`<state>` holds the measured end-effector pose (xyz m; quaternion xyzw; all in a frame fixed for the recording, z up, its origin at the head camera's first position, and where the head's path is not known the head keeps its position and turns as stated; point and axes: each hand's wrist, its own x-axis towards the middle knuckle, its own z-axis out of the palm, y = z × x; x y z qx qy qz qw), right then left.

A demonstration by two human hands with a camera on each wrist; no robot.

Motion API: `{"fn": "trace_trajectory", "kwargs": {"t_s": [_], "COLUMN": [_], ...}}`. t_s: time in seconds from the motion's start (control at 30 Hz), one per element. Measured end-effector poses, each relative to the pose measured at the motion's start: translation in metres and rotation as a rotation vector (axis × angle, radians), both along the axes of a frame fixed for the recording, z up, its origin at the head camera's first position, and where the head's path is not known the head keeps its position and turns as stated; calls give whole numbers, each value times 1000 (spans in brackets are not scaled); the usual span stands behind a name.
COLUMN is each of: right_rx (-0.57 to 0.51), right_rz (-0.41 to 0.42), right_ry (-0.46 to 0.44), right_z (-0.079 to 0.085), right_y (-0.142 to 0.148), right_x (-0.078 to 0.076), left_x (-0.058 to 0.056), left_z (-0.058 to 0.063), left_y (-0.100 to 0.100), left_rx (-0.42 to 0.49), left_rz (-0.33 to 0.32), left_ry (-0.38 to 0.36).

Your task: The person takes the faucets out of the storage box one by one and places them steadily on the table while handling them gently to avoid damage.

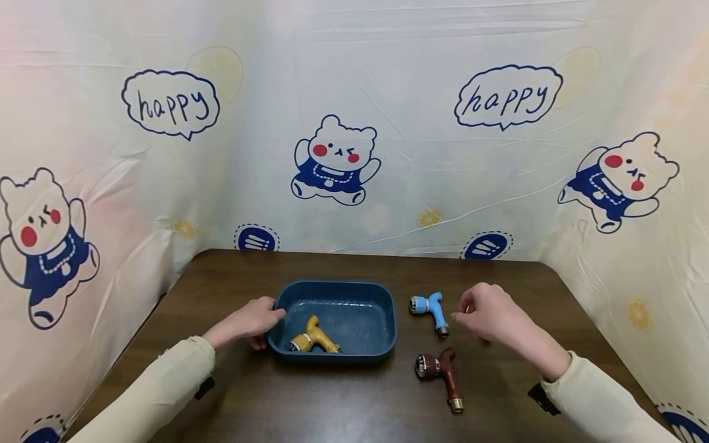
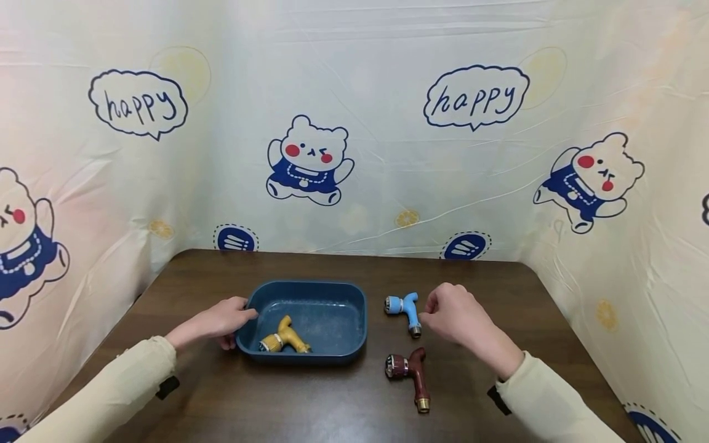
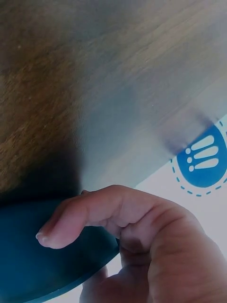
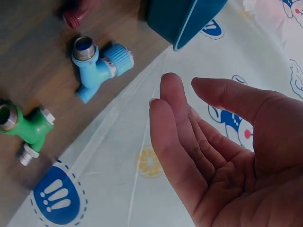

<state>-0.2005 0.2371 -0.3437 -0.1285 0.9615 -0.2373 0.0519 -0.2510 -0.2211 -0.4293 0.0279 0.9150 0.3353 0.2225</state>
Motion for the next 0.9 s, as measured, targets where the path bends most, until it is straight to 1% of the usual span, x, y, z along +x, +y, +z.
{"fn": "trace_trajectory", "kwargs": {"t_s": [0.17,0.33,0.57,0.67,0.8,0.9], "right_rx": [19,64,83,80,90,101], "right_rz": [34,54,58,62,64,72], "right_ry": [24,64,66,63,64,67], "right_z": [5,10,12,11,11,11], "right_y": [-5,-10,-18,-21,-25,-28], "right_x": [-4,-7,-11,-13,-16,-18], "left_x": [1,3,5,6,7,6], "left_z": [-2,-5,-8,-7,-11,-14], "left_y": [-1,-1,0,0,0,1], "left_rx": [29,45,71,84,93,96], "left_rz": [-14,-8,0,-12,-17,-7], "left_ry": [-15,-18,6,17,33,47]}}
